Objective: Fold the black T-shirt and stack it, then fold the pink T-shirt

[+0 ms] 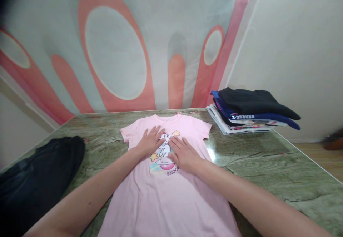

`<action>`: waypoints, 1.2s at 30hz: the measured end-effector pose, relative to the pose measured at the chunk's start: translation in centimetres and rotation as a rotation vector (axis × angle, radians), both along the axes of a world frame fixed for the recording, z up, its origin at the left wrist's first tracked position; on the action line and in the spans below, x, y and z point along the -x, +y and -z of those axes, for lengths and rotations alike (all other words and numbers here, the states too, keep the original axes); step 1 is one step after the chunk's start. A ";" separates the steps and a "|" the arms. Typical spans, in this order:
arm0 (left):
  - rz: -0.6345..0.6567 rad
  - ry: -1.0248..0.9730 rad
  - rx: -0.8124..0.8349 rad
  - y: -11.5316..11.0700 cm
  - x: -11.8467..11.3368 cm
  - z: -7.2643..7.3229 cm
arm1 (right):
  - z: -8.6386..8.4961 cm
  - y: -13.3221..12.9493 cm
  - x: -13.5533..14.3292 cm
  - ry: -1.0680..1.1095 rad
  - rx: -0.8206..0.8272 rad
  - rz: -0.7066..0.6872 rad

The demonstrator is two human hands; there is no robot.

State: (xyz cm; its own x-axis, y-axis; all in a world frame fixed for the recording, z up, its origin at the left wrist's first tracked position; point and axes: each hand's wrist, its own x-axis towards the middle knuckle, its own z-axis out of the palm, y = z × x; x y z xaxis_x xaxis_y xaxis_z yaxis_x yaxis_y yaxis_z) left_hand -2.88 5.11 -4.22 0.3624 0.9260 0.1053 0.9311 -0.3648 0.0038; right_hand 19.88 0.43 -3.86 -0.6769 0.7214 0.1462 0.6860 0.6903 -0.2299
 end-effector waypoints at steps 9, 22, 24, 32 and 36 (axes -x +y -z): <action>0.232 -0.013 0.123 0.0 -1.5 -1.8 | -2.2 -3.8 -1.2 -0.022 0.065 -0.101; 0.231 0.008 0.161 0.1 -1.8 -1.8 | -4.8 -8.5 6.7 0.096 0.128 -0.592; 0.229 0.018 0.169 0.2 -1.7 -1.8 | -3.9 -8.9 7.6 0.088 0.092 -0.548; 0.198 0.000 0.145 0.7 -1.8 -1.3 | -4.4 -10.7 7.5 0.149 0.107 -0.748; 0.195 -0.005 0.137 0.7 -1.7 -1.2 | -4.7 -10.8 7.2 0.121 0.173 -0.656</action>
State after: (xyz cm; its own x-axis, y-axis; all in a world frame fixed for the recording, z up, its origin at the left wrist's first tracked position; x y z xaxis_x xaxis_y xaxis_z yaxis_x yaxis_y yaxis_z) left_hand -1.17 5.85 -2.98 0.5357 0.8443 -0.0140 0.8429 -0.5336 0.0696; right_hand 12.72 -10.38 0.88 -0.9676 0.1882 0.1682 0.1017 0.9005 -0.4228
